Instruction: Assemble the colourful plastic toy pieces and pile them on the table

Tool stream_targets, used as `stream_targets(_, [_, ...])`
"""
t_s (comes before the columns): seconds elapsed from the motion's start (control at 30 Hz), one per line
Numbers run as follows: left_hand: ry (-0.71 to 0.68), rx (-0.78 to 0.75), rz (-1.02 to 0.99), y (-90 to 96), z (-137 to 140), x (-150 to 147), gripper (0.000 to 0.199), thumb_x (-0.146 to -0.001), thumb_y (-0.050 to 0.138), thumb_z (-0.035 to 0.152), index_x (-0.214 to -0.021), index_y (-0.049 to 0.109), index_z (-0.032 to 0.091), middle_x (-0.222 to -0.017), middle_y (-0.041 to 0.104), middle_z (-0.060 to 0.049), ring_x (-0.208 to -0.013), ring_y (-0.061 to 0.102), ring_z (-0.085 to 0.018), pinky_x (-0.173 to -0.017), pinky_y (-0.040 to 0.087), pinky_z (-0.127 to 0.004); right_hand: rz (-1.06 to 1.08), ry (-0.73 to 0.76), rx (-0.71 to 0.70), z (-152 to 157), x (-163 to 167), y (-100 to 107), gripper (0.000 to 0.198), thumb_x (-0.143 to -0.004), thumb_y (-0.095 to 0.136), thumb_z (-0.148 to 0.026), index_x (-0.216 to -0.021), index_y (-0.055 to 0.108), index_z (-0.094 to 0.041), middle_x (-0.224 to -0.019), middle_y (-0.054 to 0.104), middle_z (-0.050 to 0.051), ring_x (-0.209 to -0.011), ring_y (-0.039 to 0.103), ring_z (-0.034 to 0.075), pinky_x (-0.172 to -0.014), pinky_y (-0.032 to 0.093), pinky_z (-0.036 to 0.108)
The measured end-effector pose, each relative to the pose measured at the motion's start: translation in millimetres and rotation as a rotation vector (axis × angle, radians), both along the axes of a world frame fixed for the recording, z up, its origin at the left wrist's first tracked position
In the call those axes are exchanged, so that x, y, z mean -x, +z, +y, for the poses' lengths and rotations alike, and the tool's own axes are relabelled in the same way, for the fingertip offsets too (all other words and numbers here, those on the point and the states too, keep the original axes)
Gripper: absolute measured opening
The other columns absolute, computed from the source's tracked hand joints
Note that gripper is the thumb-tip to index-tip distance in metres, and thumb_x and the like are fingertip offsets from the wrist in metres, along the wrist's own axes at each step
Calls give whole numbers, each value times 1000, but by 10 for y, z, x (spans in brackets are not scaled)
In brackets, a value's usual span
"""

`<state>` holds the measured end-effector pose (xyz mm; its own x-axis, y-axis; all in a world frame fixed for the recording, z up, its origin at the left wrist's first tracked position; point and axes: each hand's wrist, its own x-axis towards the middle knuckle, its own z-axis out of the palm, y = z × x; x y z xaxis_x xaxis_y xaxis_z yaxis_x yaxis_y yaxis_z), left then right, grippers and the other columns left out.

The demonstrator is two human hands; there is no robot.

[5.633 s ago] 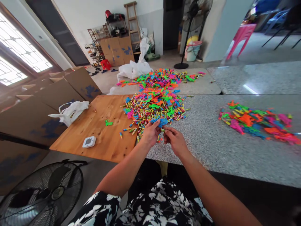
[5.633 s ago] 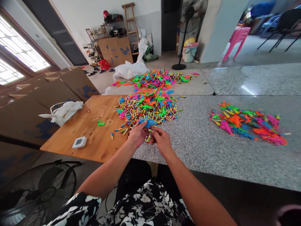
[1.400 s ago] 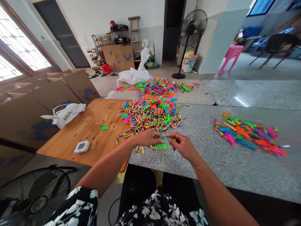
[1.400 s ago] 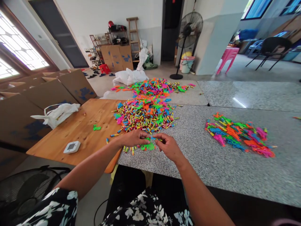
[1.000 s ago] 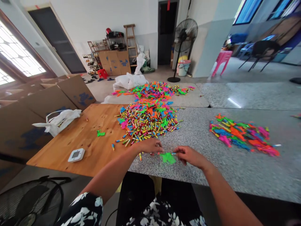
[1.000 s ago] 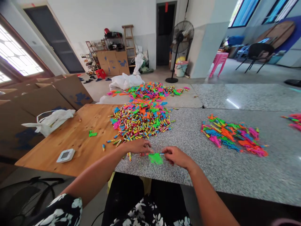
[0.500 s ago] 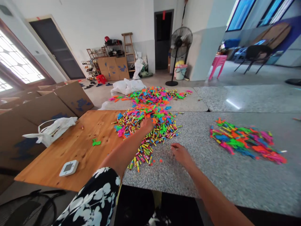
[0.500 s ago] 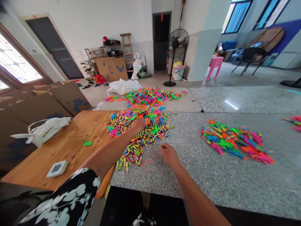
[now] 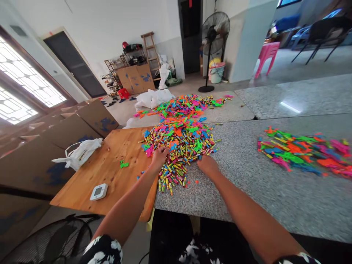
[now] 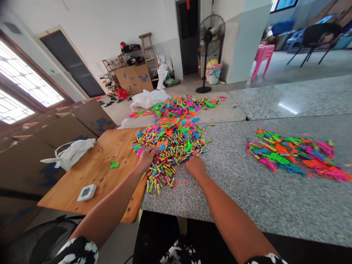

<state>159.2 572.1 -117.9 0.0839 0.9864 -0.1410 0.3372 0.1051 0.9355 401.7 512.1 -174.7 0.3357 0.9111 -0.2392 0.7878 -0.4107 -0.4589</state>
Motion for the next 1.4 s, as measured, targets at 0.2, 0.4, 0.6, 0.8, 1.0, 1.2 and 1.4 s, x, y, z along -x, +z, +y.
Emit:
stream_targets(0.2, [-21, 249, -513, 70, -626, 114, 35, -70, 75, 38, -90, 52, 21, -78, 60, 4, -61, 63, -10, -51, 49, -21, 438, -98, -252, -434, -8, 76, 12, -87, 59, -32, -91, 62, -21, -83, 76, 9, -77, 73, 23, -66, 51, 31])
stream_targets(0.4, [-380, 310, -462, 161, -857, -49, 28, -63, 61, 27, -90, 54, 20, -71, 60, 3, -48, 55, -9, -42, 39, -20, 1129, 41, -444, -837, 158, 500, 37, -80, 70, -49, -102, 57, -22, -74, 69, -2, -50, 56, 13, -48, 45, 26])
stream_targets(0.6, [-565, 301, -273, 246, -991, -228, 37, -85, 59, 38, -116, 62, 20, -67, 50, 7, -43, 39, -6, -42, 26, -20, 1063, 114, -469, -1004, 277, 635, 43, -86, 67, -51, -116, 63, -20, -69, 64, -4, -51, 56, 12, -48, 46, 26])
stream_targets(0.8, [-741, 182, -97, 375, -1050, -243, 53, -85, 72, 62, -109, 69, 15, -79, 60, 2, -58, 43, -6, -53, 33, -19, 1050, 88, -480, -1146, 351, 535, 43, -89, 65, -51, -118, 64, -19, -74, 68, 0, -58, 62, 15, -54, 52, 29])
stream_targets(1.0, [-684, 133, 12, 505, -937, -122, 52, -81, 75, 62, -101, 74, 14, -77, 62, 0, -61, 46, -8, -54, 35, -20, 1124, 72, -463, -1207, 195, 600, 39, -84, 69, -49, -111, 71, -20, -72, 63, -2, -52, 56, 12, -51, 49, 28])
stream_targets(1.2, [-751, 35, 64, 587, -919, -151, 43, -86, 71, 53, -102, 76, 14, -81, 66, -1, -68, 51, -10, -61, 40, -21, 1185, 89, -451, -1231, 193, 564, 39, -84, 73, -48, -112, 74, -20, -74, 64, -2, -55, 56, 12, -54, 50, 28])
stream_targets(1.4, [-788, 59, 79, 565, -905, -177, 41, -86, 71, 52, -104, 75, 15, -87, 68, -2, -74, 56, -12, -64, 44, -22, 1190, 60, -466, -1229, 163, 516, 41, -83, 76, -48, -113, 75, -20, -75, 65, -1, -54, 56, 11, -53, 49, 28])
